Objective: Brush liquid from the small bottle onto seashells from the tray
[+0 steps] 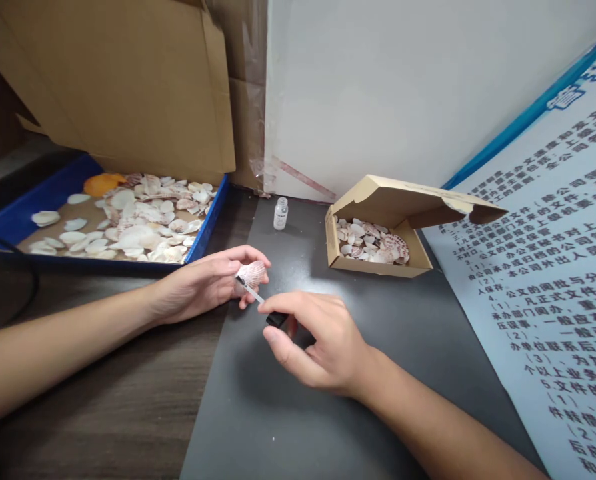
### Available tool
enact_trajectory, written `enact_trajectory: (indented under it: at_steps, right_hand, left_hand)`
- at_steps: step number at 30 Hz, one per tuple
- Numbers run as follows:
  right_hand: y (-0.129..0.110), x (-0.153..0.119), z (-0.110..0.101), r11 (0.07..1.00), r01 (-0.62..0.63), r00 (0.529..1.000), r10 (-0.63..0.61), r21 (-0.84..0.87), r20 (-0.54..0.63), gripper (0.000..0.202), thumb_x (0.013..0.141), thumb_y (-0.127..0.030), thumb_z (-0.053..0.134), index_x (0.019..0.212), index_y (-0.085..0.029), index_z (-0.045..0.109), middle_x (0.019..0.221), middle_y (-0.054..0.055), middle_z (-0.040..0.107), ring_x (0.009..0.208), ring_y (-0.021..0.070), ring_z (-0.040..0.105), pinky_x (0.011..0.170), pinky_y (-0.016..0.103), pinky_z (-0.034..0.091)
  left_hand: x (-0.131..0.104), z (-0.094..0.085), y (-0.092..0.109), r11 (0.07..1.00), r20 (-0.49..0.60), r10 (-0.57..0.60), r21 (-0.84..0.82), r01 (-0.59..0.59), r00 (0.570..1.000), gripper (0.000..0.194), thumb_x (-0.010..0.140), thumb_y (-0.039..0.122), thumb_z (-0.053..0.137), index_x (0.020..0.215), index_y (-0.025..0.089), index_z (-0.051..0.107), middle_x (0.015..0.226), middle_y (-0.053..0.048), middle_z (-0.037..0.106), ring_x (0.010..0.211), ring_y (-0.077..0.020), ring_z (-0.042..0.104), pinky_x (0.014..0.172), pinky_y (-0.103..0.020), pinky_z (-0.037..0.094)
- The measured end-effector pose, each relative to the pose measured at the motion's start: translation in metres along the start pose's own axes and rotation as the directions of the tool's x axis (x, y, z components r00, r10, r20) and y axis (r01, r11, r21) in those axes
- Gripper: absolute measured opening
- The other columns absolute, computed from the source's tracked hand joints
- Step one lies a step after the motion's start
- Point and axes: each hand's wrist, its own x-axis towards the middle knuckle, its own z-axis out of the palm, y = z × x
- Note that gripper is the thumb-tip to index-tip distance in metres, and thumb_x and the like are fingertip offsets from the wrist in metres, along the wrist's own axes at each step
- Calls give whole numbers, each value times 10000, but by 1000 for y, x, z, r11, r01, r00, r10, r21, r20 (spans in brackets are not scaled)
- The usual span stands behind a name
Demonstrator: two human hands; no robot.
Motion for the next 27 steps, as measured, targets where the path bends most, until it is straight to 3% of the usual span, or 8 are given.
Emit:
enact_trajectory:
  at_steps: [4, 10, 15, 21, 27]
  right_hand:
    - [-1, 2, 0, 1000, 22, 1000, -23, 21, 21, 104, 859, -144, 546, 920, -206, 605, 681, -19, 686, 506, 103, 611, 529, 213, 508]
    - [0, 1, 0, 1000, 0, 1000, 0, 2, -13, 151, 882, -138, 551, 1007, -207, 599, 719, -5, 699, 540, 117, 634, 539, 226, 512]
    - [0, 1, 0, 1000, -4, 1000, 4, 6, 31, 88, 849, -136, 550, 887, -197, 601, 650, -20, 660, 502, 100, 596, 524, 212, 487]
    - [0, 0, 1, 1000, -14, 1000, 14, -3, -22, 154, 890, -136, 546, 1018, -205, 597, 731, -4, 692, 542, 112, 617, 535, 226, 507]
    - [0, 1, 1, 1000, -11, 1000, 11, -16, 22, 105, 870, -139, 529, 902, -215, 594, 655, -23, 666, 510, 112, 605, 521, 223, 503]
  left_hand:
    - [0, 0, 0, 1000, -8, -7, -4, 7, 1000, 372, 836, 414, 674, 1105, 170, 592, 1011, -72, 609, 799, -174, 600, 704, -306, 467]
    - [0, 0, 1, 1000, -9, 1, -10, -1, 1000, 349, 837, 393, 672, 1090, 167, 591, 1014, -72, 606, 819, -180, 601, 720, -312, 475]
    - [0, 0, 2, 1000, -8, -6, -4, 6, 1000, 360, 827, 394, 670, 1092, 166, 583, 992, -68, 611, 794, -181, 615, 720, -315, 471]
    - [0, 1, 2, 1000, -7, 0, -9, 0, 1000, 345, 838, 393, 659, 1087, 165, 585, 1000, -64, 595, 801, -175, 598, 701, -306, 471]
    - [0, 0, 1, 1000, -8, -10, -7, 10, 1000, 350, 830, 397, 655, 1085, 168, 583, 999, -73, 607, 806, -185, 599, 700, -310, 467]
